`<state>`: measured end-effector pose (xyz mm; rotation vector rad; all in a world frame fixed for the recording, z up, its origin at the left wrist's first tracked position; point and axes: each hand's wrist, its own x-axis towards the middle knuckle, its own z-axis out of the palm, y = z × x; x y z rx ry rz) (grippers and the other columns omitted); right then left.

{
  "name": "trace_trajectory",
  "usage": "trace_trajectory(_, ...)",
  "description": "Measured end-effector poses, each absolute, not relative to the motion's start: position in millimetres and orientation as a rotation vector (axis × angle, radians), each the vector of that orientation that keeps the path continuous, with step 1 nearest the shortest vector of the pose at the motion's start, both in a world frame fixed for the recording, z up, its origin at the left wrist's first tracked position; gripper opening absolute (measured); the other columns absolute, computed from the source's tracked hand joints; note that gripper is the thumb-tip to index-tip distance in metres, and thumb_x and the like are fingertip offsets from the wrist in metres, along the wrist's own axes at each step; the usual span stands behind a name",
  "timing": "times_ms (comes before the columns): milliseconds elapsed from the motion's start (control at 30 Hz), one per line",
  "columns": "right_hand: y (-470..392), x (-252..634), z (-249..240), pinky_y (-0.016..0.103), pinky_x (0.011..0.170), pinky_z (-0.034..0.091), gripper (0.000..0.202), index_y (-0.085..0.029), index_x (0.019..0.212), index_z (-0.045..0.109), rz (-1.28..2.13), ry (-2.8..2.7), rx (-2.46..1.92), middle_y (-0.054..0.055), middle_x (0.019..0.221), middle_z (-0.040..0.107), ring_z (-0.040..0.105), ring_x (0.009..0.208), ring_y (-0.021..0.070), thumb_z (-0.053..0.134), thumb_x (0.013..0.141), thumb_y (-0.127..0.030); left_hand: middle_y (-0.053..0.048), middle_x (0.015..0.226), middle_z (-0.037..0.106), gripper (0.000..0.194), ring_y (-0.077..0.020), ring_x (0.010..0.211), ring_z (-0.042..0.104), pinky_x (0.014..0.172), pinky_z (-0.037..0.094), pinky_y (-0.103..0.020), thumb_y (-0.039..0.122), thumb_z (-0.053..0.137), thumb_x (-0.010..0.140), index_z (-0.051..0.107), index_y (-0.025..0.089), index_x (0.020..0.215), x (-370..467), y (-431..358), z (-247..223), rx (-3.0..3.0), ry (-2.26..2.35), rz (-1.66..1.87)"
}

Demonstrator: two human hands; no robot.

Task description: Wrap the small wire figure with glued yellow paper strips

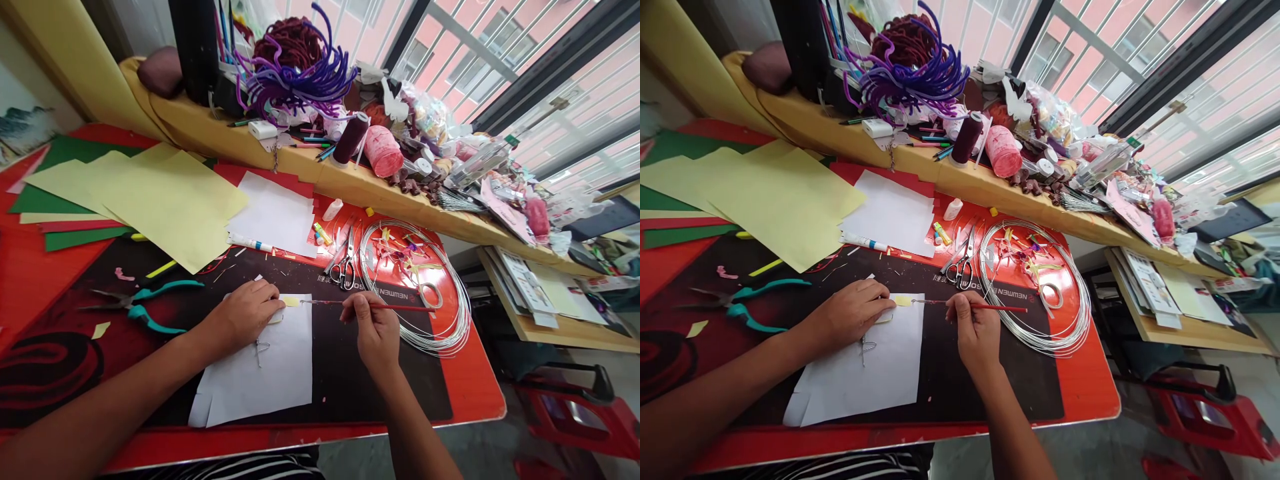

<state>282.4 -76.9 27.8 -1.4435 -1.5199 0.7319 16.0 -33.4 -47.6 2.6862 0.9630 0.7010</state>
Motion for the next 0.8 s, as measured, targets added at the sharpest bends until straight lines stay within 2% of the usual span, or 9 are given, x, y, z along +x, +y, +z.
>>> trace_trajectory(333, -73.5, 271.3, 22.7, 0.029, 0.062, 0.051, 0.039, -0.021, 0.083, 0.07, 0.758, -1.657, -1.457, 0.002, 0.07, 0.067, 0.065, 0.064, 0.0177, 0.049, 0.11, -0.039, -0.008, 0.099, 0.071, 0.025, -0.0237, 0.092, 0.063, 0.086, 0.052, -0.04, 0.009, 0.052, 0.103, 0.075, 0.018, 0.103, 15.4, -33.6, -51.2, 2.683, 0.975, 0.727)
trace_trajectory(800, -75.2, 272.4, 24.6, 0.03, 0.06, 0.053, 0.042, -0.021, 0.085, 0.071, 0.803, -1.519, -1.408, 0.002, 0.067, 0.067, 0.065, 0.061, 0.0181, 0.051, 0.11, -0.048, -0.008, 0.099, 0.07, 0.026, -0.0234, 0.093, 0.064, 0.086, 0.052, -0.04, 0.01, 0.051, 0.103, 0.075, 0.019, 0.104, 15.3, -33.3, -50.1, 2.662, 0.972, 0.74)
